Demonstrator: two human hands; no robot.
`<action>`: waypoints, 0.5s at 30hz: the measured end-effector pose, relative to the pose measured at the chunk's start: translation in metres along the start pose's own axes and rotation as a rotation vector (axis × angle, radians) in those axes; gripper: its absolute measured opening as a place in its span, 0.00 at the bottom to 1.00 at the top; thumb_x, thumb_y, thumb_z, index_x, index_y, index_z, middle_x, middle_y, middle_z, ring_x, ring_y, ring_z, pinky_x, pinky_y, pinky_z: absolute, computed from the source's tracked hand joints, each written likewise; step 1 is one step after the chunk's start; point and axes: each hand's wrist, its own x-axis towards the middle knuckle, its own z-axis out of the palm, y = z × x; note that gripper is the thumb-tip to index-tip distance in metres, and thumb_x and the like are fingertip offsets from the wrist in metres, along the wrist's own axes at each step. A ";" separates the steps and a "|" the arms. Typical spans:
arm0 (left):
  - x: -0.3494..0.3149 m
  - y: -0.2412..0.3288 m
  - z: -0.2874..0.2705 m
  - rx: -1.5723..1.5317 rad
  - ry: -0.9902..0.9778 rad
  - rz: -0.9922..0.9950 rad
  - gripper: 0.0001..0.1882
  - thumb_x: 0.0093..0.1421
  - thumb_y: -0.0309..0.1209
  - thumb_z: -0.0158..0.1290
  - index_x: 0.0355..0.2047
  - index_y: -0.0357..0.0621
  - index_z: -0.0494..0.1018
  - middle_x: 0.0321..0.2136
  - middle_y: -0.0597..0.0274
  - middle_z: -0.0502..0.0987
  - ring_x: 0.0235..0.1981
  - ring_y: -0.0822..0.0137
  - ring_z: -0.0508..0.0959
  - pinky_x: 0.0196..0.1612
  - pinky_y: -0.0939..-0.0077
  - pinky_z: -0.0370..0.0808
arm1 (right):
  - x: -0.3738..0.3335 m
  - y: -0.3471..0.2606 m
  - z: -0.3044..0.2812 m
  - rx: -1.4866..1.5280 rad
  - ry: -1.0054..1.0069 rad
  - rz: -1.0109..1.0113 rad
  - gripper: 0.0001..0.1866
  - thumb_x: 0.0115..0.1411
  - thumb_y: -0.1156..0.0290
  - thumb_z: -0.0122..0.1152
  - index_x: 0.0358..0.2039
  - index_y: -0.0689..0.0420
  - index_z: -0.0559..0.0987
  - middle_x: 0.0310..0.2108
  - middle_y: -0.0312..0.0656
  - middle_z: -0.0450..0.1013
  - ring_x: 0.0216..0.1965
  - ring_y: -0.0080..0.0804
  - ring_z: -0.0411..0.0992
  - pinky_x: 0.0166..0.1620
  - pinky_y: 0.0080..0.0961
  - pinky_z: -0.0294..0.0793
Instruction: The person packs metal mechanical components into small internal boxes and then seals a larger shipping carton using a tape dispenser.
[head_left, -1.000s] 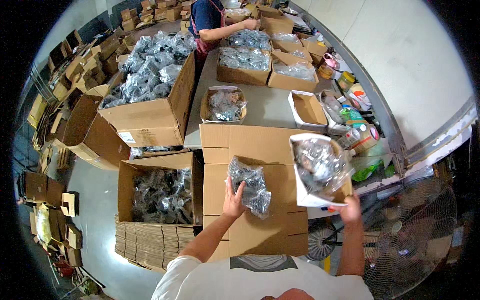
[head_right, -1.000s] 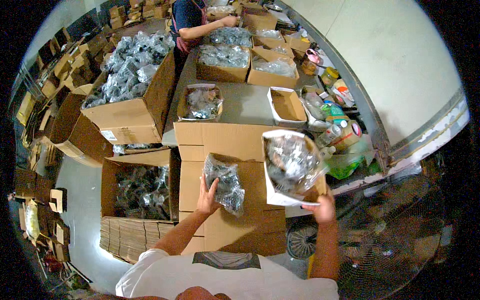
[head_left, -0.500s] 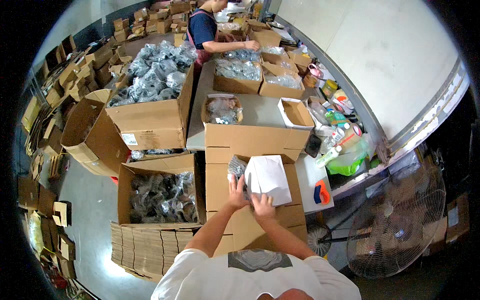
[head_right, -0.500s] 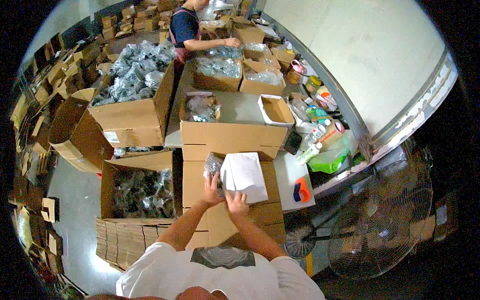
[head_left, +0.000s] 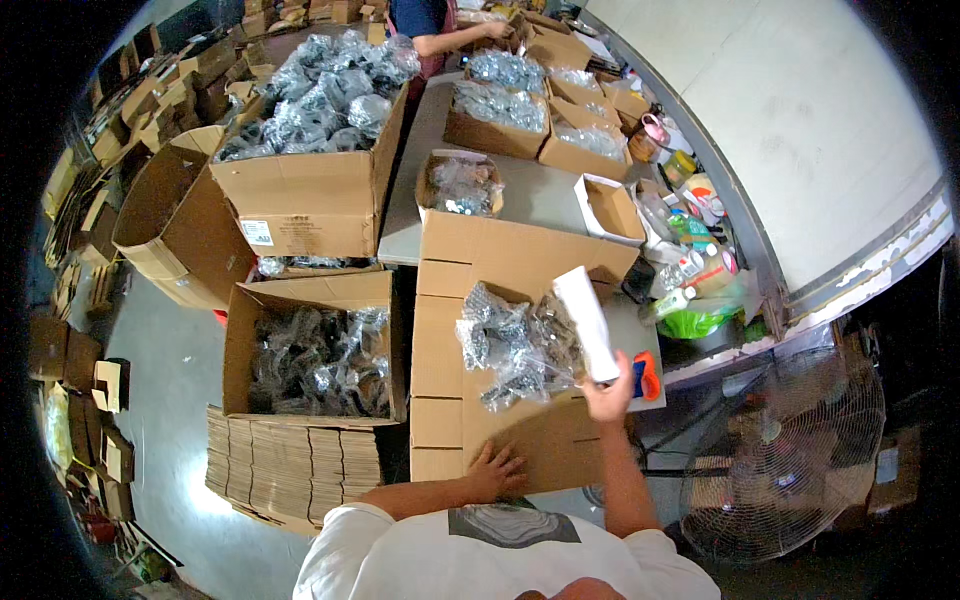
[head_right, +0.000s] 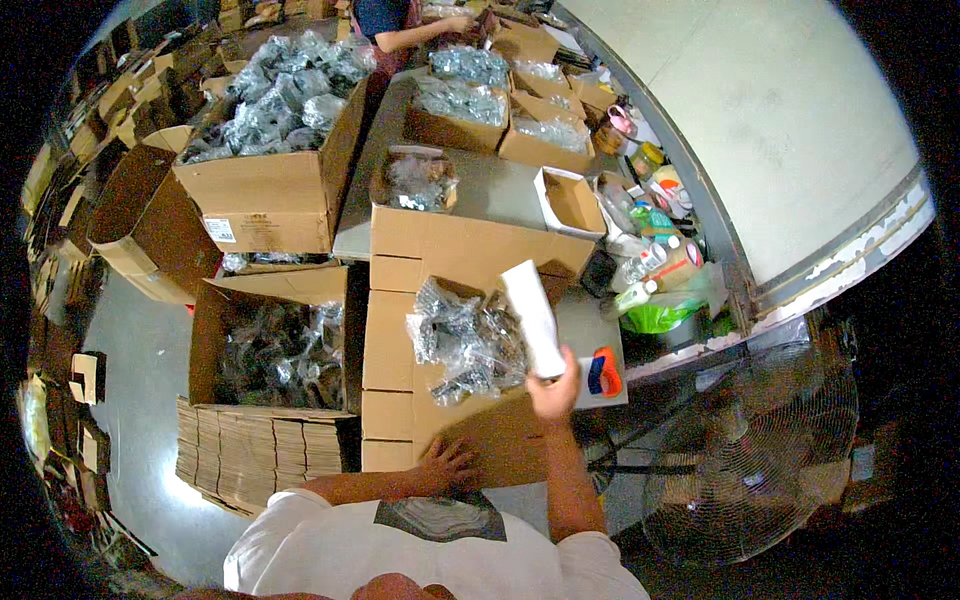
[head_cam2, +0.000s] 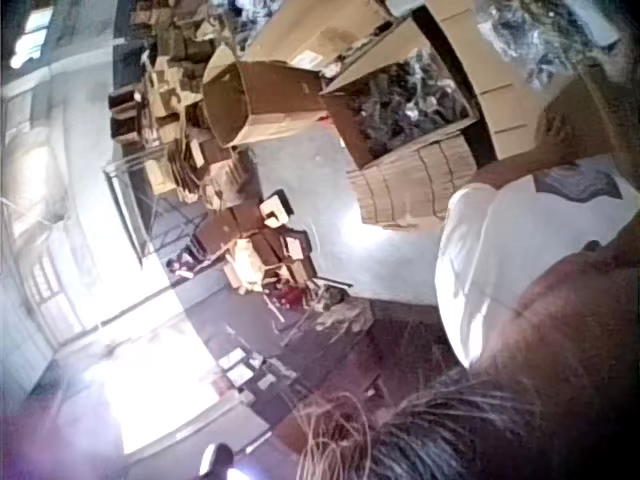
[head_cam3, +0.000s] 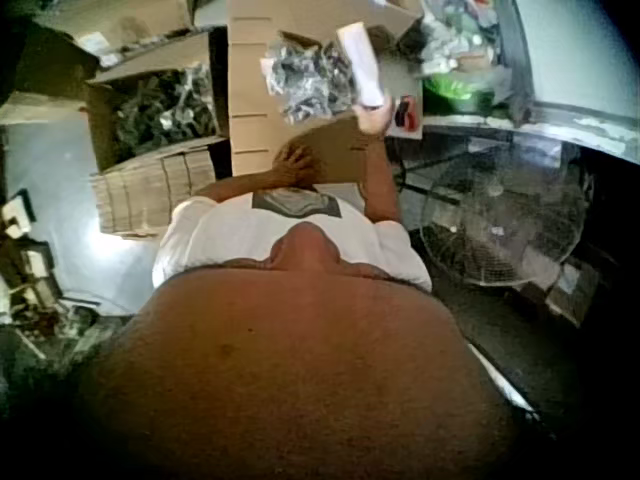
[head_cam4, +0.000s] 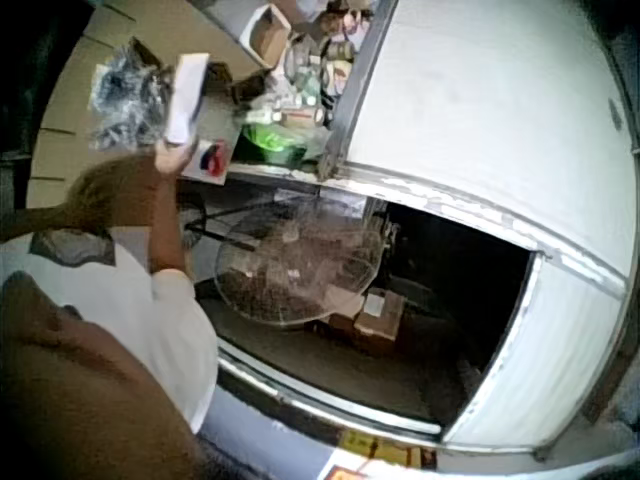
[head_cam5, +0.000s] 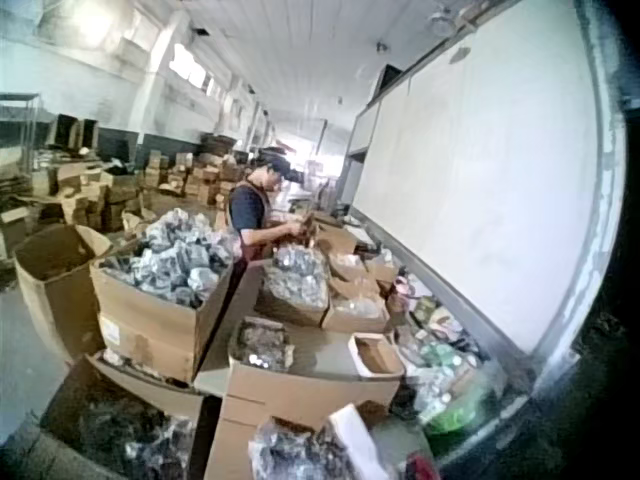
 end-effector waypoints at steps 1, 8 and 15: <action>0.005 0.001 -0.022 -0.095 -0.104 -0.038 0.25 0.54 0.44 0.46 0.55 0.66 0.63 0.60 0.55 0.54 0.61 0.43 0.51 0.54 0.29 0.48 | 0.009 0.010 -0.012 0.144 0.016 0.122 0.39 0.34 0.77 0.66 0.52 0.58 0.65 0.45 0.52 0.65 0.48 0.42 0.65 0.48 0.36 0.67; 0.061 -0.032 -0.171 -0.291 -0.398 -0.346 0.13 0.51 0.35 0.49 0.37 0.46 0.73 0.34 0.52 0.77 0.35 0.53 0.78 0.34 0.57 0.75 | -0.003 0.034 -0.049 -0.059 -0.127 -0.095 0.34 0.38 0.79 0.65 0.49 0.61 0.64 0.45 0.44 0.63 0.45 0.31 0.65 0.43 0.23 0.68; 0.100 -0.063 -0.195 -0.250 -0.334 -0.496 0.11 0.53 0.35 0.48 0.28 0.43 0.77 0.32 0.54 0.79 0.36 0.57 0.79 0.36 0.61 0.76 | 0.023 0.029 -0.044 -0.236 -0.223 -0.218 0.33 0.38 0.73 0.66 0.47 0.62 0.65 0.40 0.50 0.64 0.43 0.49 0.64 0.45 0.37 0.65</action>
